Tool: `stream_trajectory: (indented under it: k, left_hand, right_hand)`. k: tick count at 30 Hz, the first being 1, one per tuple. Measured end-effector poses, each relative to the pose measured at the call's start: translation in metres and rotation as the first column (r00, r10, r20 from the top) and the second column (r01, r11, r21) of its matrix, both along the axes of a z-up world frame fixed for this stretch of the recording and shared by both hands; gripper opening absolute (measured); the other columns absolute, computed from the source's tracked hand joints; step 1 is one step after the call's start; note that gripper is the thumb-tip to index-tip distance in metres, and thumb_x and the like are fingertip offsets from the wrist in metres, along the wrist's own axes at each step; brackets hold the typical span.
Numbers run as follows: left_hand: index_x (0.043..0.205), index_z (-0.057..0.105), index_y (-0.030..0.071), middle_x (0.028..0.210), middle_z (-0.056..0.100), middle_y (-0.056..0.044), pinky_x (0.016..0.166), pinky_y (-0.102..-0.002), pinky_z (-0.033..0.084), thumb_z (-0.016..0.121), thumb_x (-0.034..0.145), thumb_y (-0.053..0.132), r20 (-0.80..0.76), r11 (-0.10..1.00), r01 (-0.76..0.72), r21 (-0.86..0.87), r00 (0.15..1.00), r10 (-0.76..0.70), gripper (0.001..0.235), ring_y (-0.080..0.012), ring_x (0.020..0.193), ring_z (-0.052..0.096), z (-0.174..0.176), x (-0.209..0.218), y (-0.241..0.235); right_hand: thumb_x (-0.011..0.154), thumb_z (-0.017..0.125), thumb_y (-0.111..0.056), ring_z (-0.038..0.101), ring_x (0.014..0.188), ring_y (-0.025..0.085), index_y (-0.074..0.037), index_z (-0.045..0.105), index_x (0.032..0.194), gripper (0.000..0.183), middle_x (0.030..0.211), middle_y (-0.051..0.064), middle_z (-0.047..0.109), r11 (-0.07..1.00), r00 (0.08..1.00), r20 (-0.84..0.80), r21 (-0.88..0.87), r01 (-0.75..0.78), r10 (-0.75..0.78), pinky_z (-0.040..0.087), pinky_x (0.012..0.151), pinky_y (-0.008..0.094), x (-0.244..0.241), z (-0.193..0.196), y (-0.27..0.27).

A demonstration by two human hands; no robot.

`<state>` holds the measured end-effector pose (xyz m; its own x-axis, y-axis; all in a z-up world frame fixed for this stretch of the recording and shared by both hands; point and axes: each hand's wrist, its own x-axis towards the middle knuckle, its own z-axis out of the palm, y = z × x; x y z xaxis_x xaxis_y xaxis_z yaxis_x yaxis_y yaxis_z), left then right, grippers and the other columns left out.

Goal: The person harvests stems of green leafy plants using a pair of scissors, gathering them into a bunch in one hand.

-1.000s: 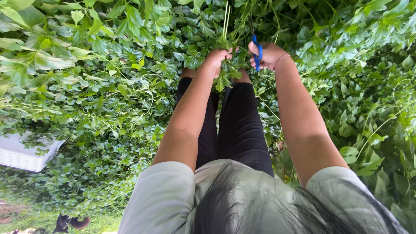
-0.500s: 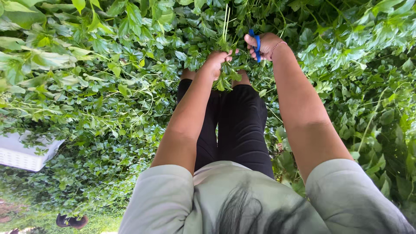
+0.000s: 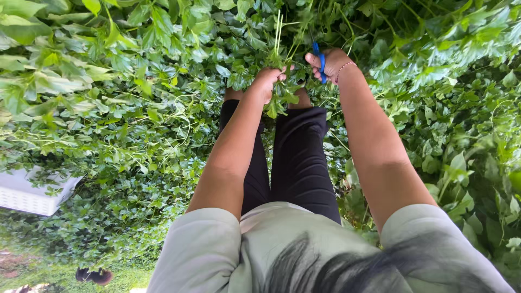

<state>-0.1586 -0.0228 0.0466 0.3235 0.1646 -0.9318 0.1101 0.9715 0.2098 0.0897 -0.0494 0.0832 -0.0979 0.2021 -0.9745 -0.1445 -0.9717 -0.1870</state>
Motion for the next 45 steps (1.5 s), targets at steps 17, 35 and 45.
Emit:
stream_trajectory:
  k: [17,35,45]
  left_hand:
    - [0.116,0.075,0.013,0.117,0.075,-0.002,0.086,-0.033,0.052,0.071,0.089,0.022,-0.11,0.969,0.245,0.025,0.964,-0.241,0.029,-0.0115,0.099,0.068,0.025,-0.06,-0.025]
    - [0.131,0.064,0.016,0.119,0.076,-0.004,0.099,-0.046,0.057,0.061,0.095,0.035,-0.001,0.944,0.263,0.197,0.963,-0.268,0.041,-0.0217,0.107,0.073,0.005,0.056,-0.01]
    - [0.112,0.07,0.007,0.099,0.076,-0.009,0.077,-0.038,0.056,0.077,0.085,0.029,-0.285,0.892,0.431,0.134,0.879,-0.382,0.036,-0.0215,0.088,0.07,-0.008,0.052,-0.011]
  right_hand:
    - [0.081,0.097,-0.033,0.073,0.07,0.026,-0.006,0.068,0.1,0.044,0.081,0.009,0.072,0.672,0.674,0.733,0.457,-0.583,0.087,0.06,0.068,0.038,0.025,0.107,-0.008]
    - [0.08,0.085,0.003,0.064,0.064,0.018,-0.006,0.06,0.104,0.035,0.083,0.005,0.068,0.918,0.845,0.367,0.237,0.318,-0.388,0.051,0.049,0.03,-0.001,-0.03,-0.026]
    - [0.086,0.087,-0.013,0.068,0.065,0.017,-0.004,0.059,0.101,0.033,0.08,0.006,0.07,0.901,0.908,0.07,0.18,0.395,-0.413,0.055,0.055,0.029,-0.029,-0.022,-0.029]
